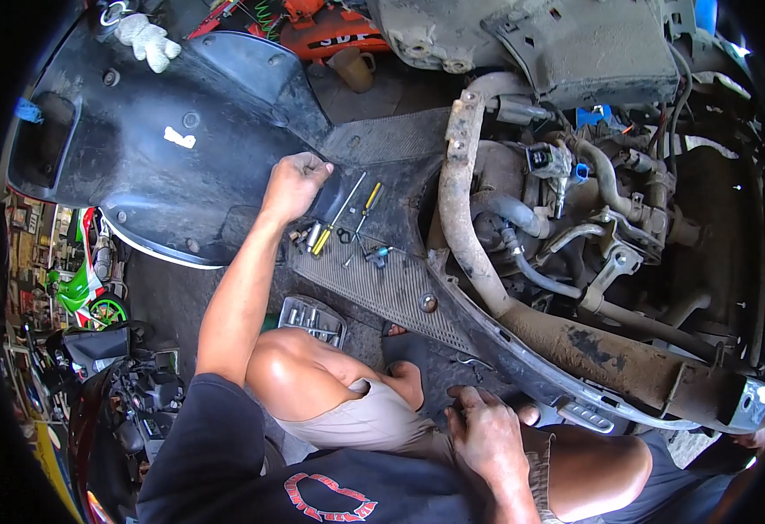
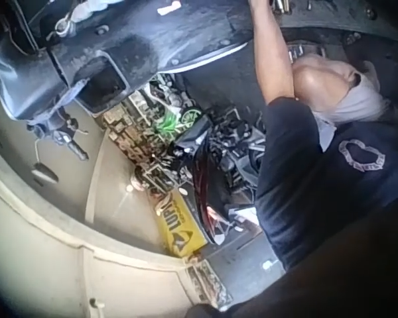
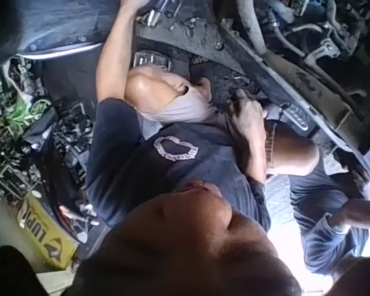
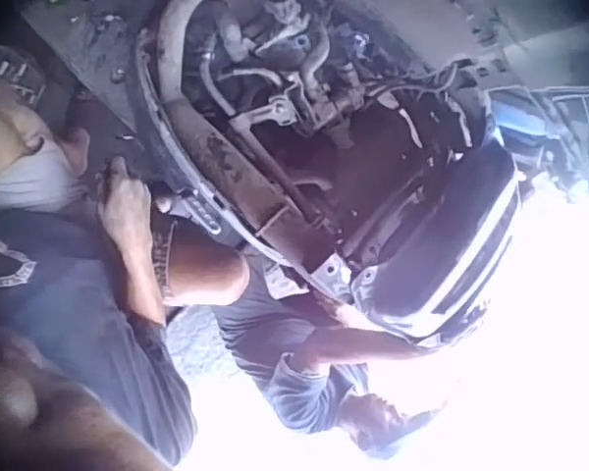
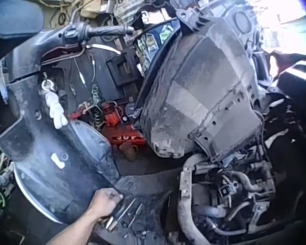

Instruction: The person is repairing a motorcycle, specifically working on the engine area and electrical connectors.

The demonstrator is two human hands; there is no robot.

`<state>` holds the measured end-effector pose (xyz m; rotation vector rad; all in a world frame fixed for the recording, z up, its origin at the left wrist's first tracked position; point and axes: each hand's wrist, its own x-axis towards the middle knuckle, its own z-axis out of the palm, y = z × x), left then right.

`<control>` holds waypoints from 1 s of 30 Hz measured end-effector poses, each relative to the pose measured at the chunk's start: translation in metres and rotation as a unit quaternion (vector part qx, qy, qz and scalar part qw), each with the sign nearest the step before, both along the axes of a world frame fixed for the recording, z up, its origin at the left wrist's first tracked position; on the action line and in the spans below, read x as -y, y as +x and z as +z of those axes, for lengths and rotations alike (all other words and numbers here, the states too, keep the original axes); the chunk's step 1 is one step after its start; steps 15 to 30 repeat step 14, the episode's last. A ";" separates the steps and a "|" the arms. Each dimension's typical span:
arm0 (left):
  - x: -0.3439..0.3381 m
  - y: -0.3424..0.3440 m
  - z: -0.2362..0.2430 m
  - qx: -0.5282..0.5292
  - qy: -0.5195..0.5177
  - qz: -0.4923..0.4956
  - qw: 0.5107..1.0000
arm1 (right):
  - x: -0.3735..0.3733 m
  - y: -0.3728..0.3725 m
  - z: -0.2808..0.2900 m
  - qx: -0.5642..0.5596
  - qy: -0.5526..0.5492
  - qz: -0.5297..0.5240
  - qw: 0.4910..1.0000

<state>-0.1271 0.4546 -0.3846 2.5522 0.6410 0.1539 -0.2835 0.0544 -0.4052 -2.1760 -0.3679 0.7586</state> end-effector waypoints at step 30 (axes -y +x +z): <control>0.033 -0.014 0.008 -0.108 -0.020 -0.159 0.981 | 0.003 0.001 -0.011 -0.061 -0.009 0.029 0.998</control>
